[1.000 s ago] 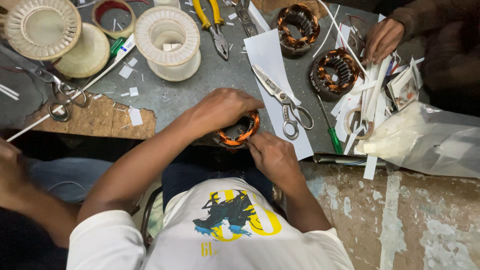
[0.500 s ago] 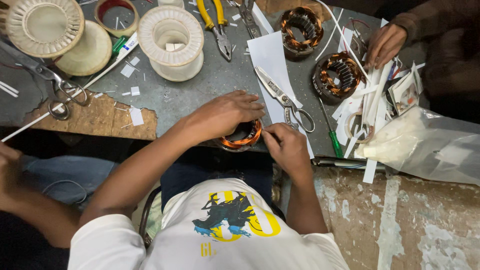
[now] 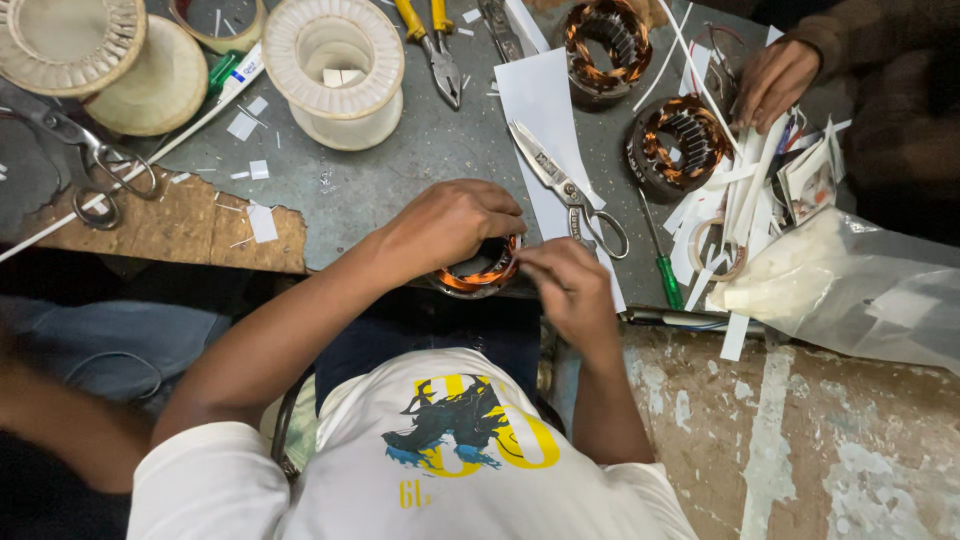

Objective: The person winds copper wire around a toroidal core, adjusts the winding, and uses scissors to cut a strip of white insulating material. They then wrap the insulating strip around the wound coil and continue adjusting the winding.

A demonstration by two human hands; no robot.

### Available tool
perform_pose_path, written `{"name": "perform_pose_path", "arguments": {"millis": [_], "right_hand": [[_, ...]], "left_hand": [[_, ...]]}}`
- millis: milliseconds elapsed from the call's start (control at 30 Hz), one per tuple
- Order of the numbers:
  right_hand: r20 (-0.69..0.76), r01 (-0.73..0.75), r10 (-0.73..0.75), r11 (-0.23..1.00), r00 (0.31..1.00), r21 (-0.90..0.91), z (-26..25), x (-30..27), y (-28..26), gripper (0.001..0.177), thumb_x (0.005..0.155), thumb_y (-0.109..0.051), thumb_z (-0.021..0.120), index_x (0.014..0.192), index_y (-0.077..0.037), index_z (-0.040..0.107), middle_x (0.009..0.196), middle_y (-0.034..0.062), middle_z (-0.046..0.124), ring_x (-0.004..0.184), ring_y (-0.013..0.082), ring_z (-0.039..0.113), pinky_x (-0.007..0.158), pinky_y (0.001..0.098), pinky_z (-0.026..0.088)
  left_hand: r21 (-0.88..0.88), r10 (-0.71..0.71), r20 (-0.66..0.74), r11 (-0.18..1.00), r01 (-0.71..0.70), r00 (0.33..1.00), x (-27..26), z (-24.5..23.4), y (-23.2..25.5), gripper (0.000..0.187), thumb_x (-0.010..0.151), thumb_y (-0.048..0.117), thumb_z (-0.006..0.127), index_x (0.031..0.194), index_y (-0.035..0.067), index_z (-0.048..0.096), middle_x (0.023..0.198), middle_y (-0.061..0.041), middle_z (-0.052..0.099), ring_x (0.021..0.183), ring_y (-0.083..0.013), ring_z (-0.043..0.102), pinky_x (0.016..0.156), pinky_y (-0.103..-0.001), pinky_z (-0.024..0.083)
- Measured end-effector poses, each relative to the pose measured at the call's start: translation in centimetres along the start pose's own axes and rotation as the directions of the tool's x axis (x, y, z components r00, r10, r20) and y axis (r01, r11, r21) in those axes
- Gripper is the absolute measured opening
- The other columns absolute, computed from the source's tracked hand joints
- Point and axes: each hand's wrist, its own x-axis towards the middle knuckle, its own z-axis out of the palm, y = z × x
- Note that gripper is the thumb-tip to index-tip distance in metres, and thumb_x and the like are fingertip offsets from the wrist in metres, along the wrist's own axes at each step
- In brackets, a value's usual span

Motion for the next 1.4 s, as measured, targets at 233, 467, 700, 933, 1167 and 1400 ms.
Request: {"name": "perform_pose_path", "arguments": {"millis": [233, 467, 700, 933, 1167, 1400], "right_hand": [[-0.043, 0.038, -0.042, 0.995, 0.998, -0.095, 2.5, -1.2, 0.9, 0.041, 0.078, 0.02, 0.058, 0.106, -0.004, 0.077, 0.101, 0.0135, 0.069, 0.09, 0.0249, 0.073, 0.08, 0.0315, 0.058], [-0.255, -0.168, 0.236, 0.95, 0.938, 0.264, 1.0, -2.9, 2.4, 0.017, 0.099, 0.004, 0.065, 0.113, 0.001, 0.074, 0.104, 0.0069, 0.07, 0.082, 0.0125, 0.065, 0.072, 0.0242, 0.054], [-0.173, -0.277, 0.368, 0.875, 0.914, 0.398, 1.4, -1.8, 2.3, 0.024, 0.103, -0.009, 0.065, 0.125, 0.002, 0.069, 0.114, 0.0072, 0.069, 0.098, 0.0122, 0.065, 0.084, 0.0251, 0.054], [-0.08, -0.122, 0.125, 0.992, 0.989, 0.042, 2.8, 2.9, 1.2, 0.035, 0.096, -0.01, 0.072, 0.128, 0.0, 0.067, 0.117, 0.0136, 0.069, 0.102, 0.0199, 0.067, 0.087, 0.0306, 0.054], [-0.149, -0.07, 0.066, 0.997, 0.987, -0.022, 4.8, 3.7, 2.3, 0.015, 0.093, -0.005, 0.073, 0.106, -0.001, 0.072, 0.104, 0.0118, 0.073, 0.098, 0.0206, 0.071, 0.088, 0.0326, 0.055], [-0.029, -0.24, 0.264, 0.915, 0.964, 0.323, 2.4, 0.7, 4.2, 0.04, 0.097, -0.006, 0.07, 0.137, -0.001, 0.065, 0.13, 0.0127, 0.069, 0.114, 0.0178, 0.067, 0.097, 0.03, 0.056]], "left_hand": [[0.076, -0.02, 0.187, 0.997, 0.006, 0.982, 0.8, -1.5, 0.5, 0.032, 0.077, 0.011, 0.068, 0.107, 0.004, 0.075, 0.119, -0.012, 0.072, 0.12, -0.0293, 0.065, 0.108, -0.046, 0.046], [0.123, 0.003, 0.059, 0.992, -0.01, 0.998, 2.5, -2.1, 3.8, 0.062, 0.101, 0.034, 0.051, 0.148, -0.006, 0.047, 0.153, -0.027, 0.049, 0.147, -0.0378, 0.038, 0.124, -0.053, 0.019], [-0.055, -0.207, -0.133, 0.978, 0.202, 0.969, 1.2, -3.6, 1.5, 0.055, 0.099, 0.011, 0.053, 0.15, -0.009, 0.047, 0.148, -0.03, 0.051, 0.14, -0.0424, 0.046, 0.118, -0.052, 0.034], [0.019, -0.268, -0.127, 0.962, 0.272, 0.955, -0.8, -1.4, 0.4, 0.034, 0.081, 0.0, 0.066, 0.113, 0.0, 0.076, 0.11, -0.018, 0.074, 0.102, -0.0374, 0.068, 0.091, -0.047, 0.053], [-0.049, -0.396, -0.124, 0.918, 0.393, 0.91, -1.3, 0.5, -0.1, 0.022, 0.087, 0.004, 0.069, 0.106, 0.008, 0.079, 0.106, -0.012, 0.075, 0.102, -0.0335, 0.069, 0.091, -0.044, 0.055], [-0.2, -0.468, -0.181, 0.879, 0.434, 0.865, -4.1, -2.4, 0.8, 0.053, 0.097, 0.018, 0.073, 0.146, 0.006, 0.055, 0.147, -0.021, 0.059, 0.136, -0.0392, 0.056, 0.114, -0.047, 0.044]]}}
